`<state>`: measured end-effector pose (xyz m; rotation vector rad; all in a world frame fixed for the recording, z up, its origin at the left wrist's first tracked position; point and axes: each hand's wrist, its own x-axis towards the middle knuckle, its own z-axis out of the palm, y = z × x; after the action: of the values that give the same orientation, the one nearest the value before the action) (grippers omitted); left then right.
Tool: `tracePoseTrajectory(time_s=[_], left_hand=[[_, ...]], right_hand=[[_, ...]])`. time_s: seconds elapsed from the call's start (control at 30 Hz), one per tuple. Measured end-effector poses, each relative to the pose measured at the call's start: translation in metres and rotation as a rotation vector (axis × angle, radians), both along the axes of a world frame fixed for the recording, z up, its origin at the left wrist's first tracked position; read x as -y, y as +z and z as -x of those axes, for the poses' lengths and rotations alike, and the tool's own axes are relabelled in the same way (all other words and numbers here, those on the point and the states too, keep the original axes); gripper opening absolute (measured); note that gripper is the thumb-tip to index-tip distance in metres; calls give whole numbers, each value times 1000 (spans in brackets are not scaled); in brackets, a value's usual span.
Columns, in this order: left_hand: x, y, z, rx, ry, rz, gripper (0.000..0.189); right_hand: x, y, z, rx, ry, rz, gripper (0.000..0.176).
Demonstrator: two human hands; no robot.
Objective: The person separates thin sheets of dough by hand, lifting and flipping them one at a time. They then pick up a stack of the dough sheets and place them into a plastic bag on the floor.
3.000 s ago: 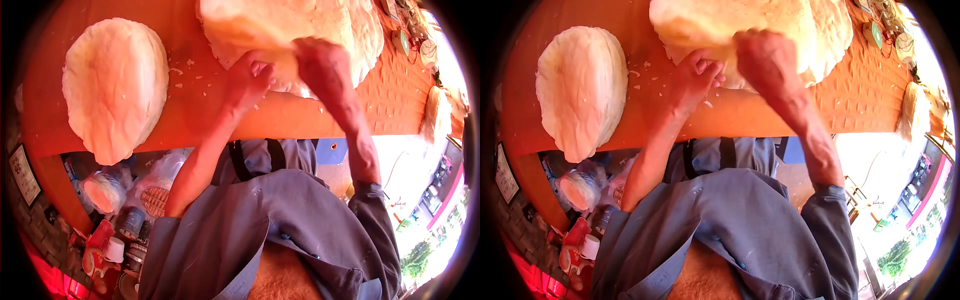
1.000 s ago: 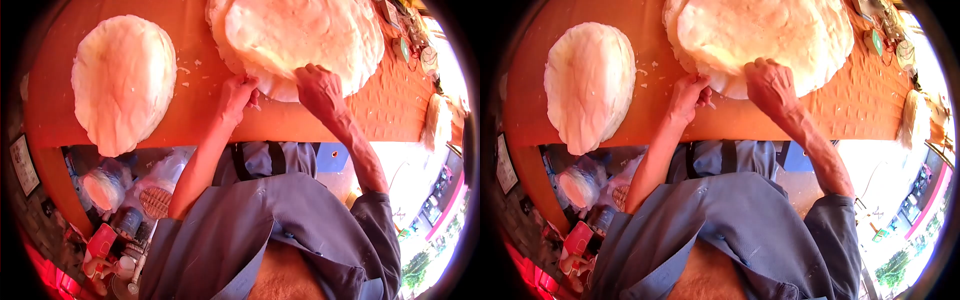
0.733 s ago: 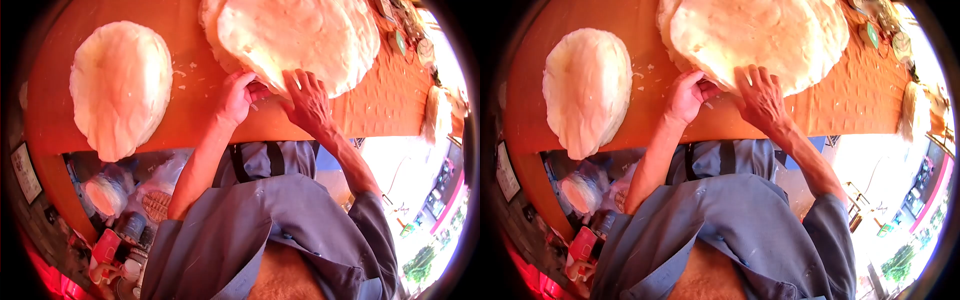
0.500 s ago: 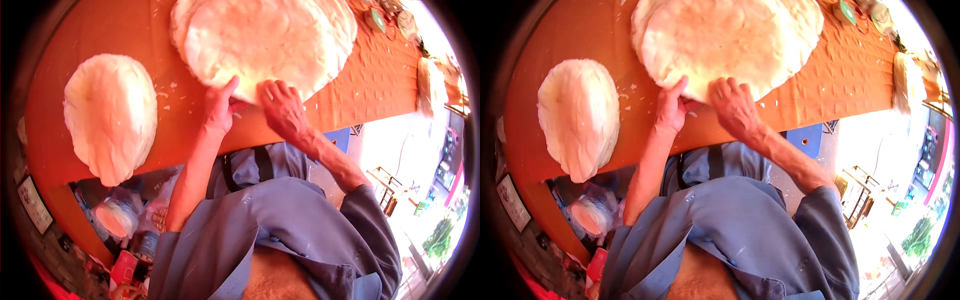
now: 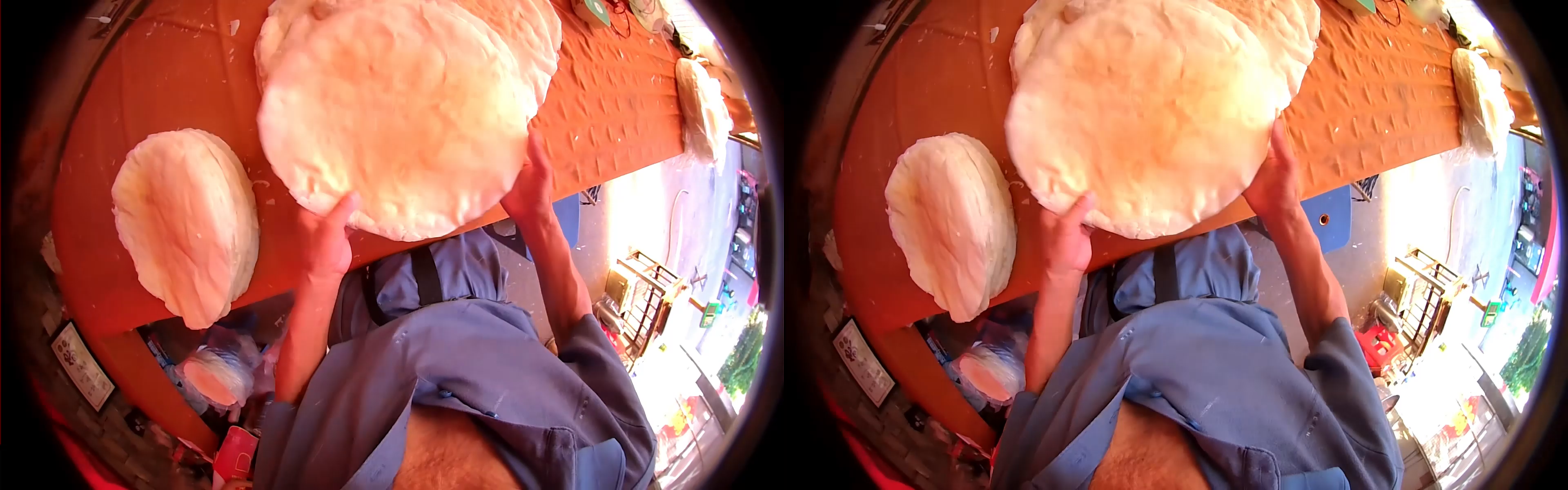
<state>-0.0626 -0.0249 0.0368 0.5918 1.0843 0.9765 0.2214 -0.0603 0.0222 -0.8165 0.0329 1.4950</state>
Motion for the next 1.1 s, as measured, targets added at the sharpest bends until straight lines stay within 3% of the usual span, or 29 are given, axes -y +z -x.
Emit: tracePoseTrajectory(time_s=[0.03, 0.1, 0.2, 0.3, 0.37, 0.4, 0.5, 0.6, 0.8, 1.0, 1.1], left_hand=[[7, -15, 7, -71, -7, -42, 58], [12, -29, 20, -152, -66, -28, 56], [13, -45, 27, -148, -12, -33, 54], [7, -49, 39, -79, 43, 47, 45], [-1, -51, 53, 51, 55, 144, 41], [-6, -51, 51, -47, 109, 74, 40], [-22, -57, 40, -158, 267, 59, 36], [-29, -72, 22, -532, 297, -30, 37], [-34, -68, 5, -546, 367, 4, 35], [-36, -73, 9, -497, 338, -15, 36], [-35, -66, 5, -460, 376, 32, 36]], right_hand=[[4, -11, 0, 266, 34, 152, 54], [4, 2, 9, 754, 257, 194, 43], [-1, 6, -3, 795, 205, 263, 45], [-14, -23, -33, 1767, 8, 287, 50], [-40, 10, -29, 1856, 40, 165, 54], [-52, 5, -32, 1735, 102, 175, 57], [-85, -26, -45, 2110, 257, 187, 60], [-98, -26, -46, 2049, 332, 248, 58], [-107, -15, -50, 2014, 412, 290, 59], [-109, -10, -49, 1565, 353, 207, 47], [-117, -16, -40, 1393, 480, 0, 42]])
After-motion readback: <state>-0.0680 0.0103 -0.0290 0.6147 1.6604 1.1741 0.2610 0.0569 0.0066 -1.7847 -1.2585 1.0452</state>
